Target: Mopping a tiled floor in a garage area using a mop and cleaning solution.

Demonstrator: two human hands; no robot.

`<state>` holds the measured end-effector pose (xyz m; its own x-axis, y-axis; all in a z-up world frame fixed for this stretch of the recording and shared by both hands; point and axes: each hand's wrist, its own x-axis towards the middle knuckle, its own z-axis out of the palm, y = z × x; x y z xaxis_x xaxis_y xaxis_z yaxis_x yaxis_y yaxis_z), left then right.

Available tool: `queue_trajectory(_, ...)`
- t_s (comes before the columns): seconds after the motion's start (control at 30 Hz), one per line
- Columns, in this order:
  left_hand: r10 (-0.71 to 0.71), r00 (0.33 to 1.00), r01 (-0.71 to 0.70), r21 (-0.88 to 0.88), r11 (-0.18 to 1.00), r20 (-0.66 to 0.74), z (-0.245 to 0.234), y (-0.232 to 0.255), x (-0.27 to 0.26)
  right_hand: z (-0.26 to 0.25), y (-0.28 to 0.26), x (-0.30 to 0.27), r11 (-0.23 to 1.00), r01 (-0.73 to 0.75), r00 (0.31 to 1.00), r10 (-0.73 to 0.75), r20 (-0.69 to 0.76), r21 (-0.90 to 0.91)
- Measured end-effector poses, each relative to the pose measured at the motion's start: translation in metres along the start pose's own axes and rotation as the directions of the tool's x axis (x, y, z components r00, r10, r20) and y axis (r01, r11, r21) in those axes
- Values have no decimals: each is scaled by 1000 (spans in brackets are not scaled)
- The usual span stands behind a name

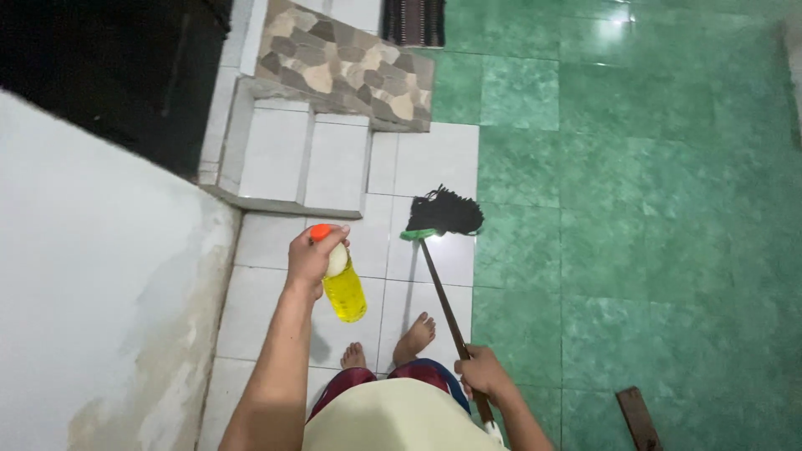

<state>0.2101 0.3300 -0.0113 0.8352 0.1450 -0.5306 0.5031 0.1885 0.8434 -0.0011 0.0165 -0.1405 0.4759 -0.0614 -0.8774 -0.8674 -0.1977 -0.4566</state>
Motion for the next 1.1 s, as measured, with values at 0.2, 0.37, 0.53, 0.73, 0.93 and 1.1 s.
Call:
queue_trajectory(0.2,0,999,0,-4,1000,-38,-31,4,-14,33,-59,44,992,124,992,-123,20,-24)
queue_trajectory(0.37,-6,999,3,-51,999,-54,-53,5,-20,56,-86,51,972,162,987,-160,24,-170)
queue_trajectory(0.53,-26,999,23,-115,993,-25,-77,-13,-12,61,-45,18,914,173,985,-160,65,-368)
queue_trajectory(0.73,-11,999,15,-113,994,32,-93,-21,-11,93,-1,-45,890,127,991,-101,84,-437)
queue_trajectory(0.93,-8,992,30,-173,984,128,-117,-41,-12,156,4,-61,957,-34,997,13,-77,-288)
queue_trajectory(1.1,-42,981,56,-67,996,187,-110,-41,-25,172,45,-63,991,-101,992,107,-63,94)
